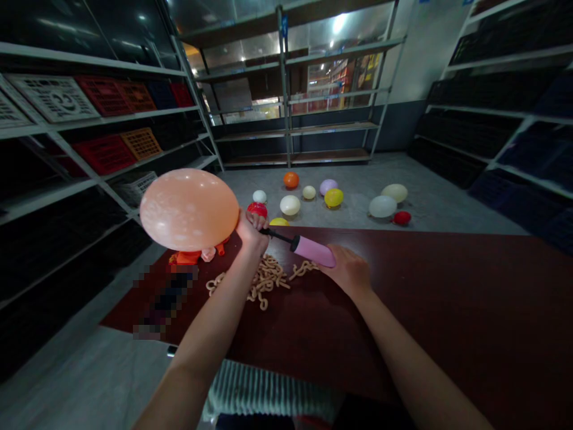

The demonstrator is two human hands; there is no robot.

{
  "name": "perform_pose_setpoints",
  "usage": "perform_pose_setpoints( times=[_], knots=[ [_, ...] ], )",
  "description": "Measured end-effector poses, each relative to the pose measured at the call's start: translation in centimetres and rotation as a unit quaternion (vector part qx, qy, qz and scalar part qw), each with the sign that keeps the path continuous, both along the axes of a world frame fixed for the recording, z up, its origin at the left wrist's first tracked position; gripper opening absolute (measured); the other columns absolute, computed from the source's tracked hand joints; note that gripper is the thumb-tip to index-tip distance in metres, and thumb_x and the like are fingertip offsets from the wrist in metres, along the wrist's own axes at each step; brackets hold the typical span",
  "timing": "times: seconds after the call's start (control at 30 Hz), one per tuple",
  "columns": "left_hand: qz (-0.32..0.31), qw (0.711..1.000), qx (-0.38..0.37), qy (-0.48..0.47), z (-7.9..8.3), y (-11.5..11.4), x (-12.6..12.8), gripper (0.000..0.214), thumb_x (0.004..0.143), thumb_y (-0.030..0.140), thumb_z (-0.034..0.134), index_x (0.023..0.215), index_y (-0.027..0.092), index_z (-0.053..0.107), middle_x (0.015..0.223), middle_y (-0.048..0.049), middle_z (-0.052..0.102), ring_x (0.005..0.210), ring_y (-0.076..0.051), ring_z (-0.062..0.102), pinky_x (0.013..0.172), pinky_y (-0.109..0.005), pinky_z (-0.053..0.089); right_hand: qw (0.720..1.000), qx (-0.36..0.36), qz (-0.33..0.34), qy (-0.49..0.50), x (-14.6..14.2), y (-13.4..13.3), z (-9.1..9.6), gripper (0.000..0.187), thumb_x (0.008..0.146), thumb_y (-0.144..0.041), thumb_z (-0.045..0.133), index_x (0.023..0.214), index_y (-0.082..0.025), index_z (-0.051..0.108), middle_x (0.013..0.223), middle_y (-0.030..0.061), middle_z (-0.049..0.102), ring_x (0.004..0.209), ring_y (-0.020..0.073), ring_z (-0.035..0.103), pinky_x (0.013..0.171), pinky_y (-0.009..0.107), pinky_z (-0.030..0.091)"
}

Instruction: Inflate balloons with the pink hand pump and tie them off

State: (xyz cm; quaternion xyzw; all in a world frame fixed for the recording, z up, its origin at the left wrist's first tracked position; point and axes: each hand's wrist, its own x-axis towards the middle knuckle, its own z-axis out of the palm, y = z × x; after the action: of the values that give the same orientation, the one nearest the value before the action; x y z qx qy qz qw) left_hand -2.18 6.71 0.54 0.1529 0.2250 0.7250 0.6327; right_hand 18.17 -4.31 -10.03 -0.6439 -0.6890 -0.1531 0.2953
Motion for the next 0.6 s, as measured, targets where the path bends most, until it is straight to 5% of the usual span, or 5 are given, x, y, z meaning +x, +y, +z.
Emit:
perform_pose_setpoints(
  times=[0.17,0.3,0.47,0.6],
  knots=[
    [0.022,0.999,0.017,0.018,2.6,0.5,-4.9,0.054,0.101,0.034,0.038,0.054,0.017,0.019,0.039,0.007,0.019,0.031,-0.006,0.019,0.038,-0.022,0.019,1.0,-0.001,0.01,0.003,-0.3,-0.1,-0.1,0.035,0.08,-0.046,0.061,0.106,-0.023,0.063,0.091,0.007,0.072,0.081,0.0223,0.066,0.069,0.031,0.044],
    [0.025,0.994,0.092,0.049,5.1,0.2,-6.0,0.052,0.1,0.029,0.042,0.052,0.018,0.023,0.039,0.0072,0.019,0.031,-0.007,0.021,0.037,-0.022,0.023,0.999,0.007,0.032,0.026,-0.3,0.2,-0.4,0.037,0.08,-0.045,0.063,0.11,-0.022,0.061,0.096,0.0065,0.072,0.084,0.0216,0.068,0.071,0.031,0.047],
    [0.019,0.982,0.173,0.071,7.5,-0.4,-2.1,0.058,0.099,0.038,0.047,0.05,0.018,0.023,0.039,0.0072,0.018,0.031,-0.006,0.019,0.036,-0.022,0.021,0.995,0.001,-0.009,0.1,0.3,0.4,-0.2,0.038,0.077,-0.045,0.064,0.108,-0.023,0.062,0.092,0.0061,0.073,0.079,0.0225,0.068,0.066,0.032,0.047],
    [0.001,0.98,0.181,0.084,7.6,-0.2,2.2,0.059,0.098,0.041,0.047,0.049,0.018,0.024,0.038,0.0069,0.019,0.03,-0.006,0.018,0.036,-0.023,0.018,0.989,-0.01,-0.047,0.138,0.7,0.3,0.1,0.035,0.075,-0.046,0.065,0.103,-0.024,0.063,0.086,0.0039,0.072,0.073,0.0225,0.067,0.061,0.031,0.045]
  ],
)
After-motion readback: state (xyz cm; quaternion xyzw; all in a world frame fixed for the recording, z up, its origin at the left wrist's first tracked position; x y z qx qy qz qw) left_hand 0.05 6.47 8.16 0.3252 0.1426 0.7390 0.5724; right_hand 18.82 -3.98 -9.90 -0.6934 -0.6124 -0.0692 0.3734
